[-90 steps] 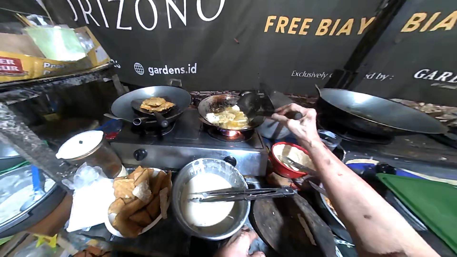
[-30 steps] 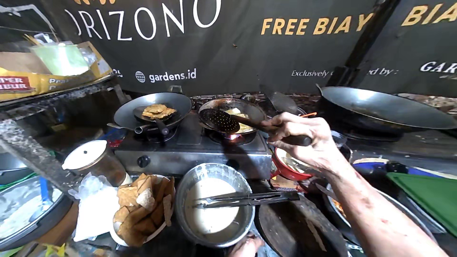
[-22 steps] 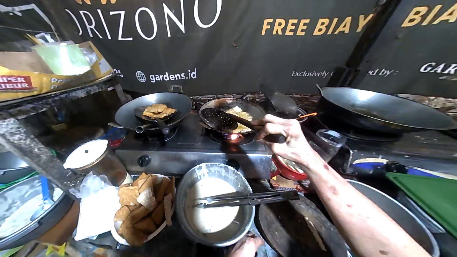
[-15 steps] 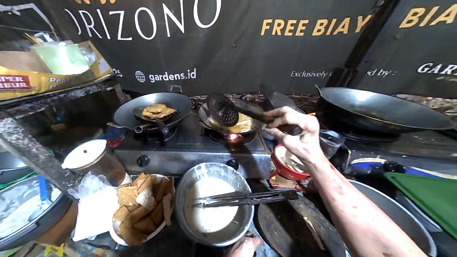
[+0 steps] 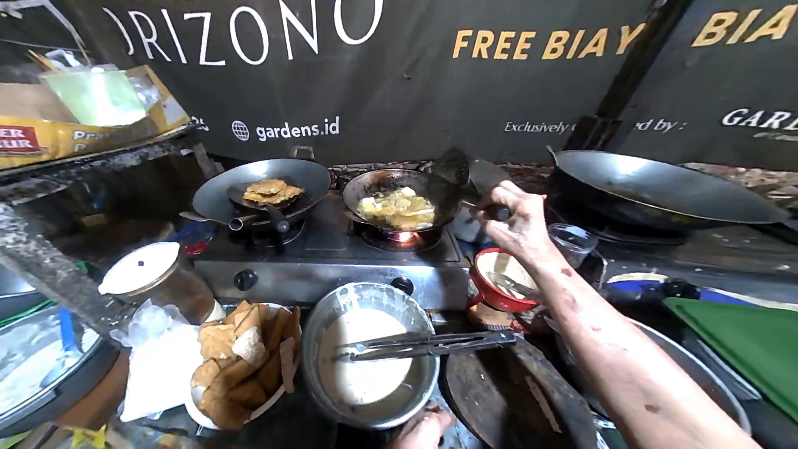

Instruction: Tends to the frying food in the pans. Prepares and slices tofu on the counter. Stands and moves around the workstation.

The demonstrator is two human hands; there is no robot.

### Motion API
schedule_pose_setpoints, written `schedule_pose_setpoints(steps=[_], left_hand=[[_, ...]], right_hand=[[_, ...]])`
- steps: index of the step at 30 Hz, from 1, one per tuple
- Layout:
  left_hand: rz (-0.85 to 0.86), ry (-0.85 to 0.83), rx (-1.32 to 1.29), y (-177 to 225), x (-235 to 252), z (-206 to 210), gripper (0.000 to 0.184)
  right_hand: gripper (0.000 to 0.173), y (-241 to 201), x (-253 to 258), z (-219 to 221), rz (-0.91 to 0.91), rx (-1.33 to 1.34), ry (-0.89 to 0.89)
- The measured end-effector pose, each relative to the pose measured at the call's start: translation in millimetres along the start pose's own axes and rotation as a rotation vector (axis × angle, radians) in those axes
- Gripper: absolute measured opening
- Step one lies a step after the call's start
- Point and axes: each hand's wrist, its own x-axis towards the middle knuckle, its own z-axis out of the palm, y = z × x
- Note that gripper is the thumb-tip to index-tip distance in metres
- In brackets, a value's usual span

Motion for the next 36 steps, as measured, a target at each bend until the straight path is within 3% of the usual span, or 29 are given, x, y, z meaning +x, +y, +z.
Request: schedule_pose_setpoints(steps=[8,12,18,23,36], left_hand=[[-0.019,-0.008,-0.017,-2,0,0,0.042],[-0.012,-0.007,-0.021,0,0,0,0.042],[-0.008,-0.005,-0.041,0,-1,0,0.042],[0.001,-0.020,-0.042,1,-3,-1,0.042],[0.045,-0.004,-0.066,-2,-3,-2,0.039]], right_hand=[[0.011,-12,1,18,0.324,0.161,0.021],[0.011,-15,-4,23,0.449,0.262,-0.060],[0.017,-21,-2,32,0.337,0.237,-0.170],[0.015,-20,-9,39,0.488,0.456,-0.221],[0.020,-40,-10,46,0.618,0.656,0.331]])
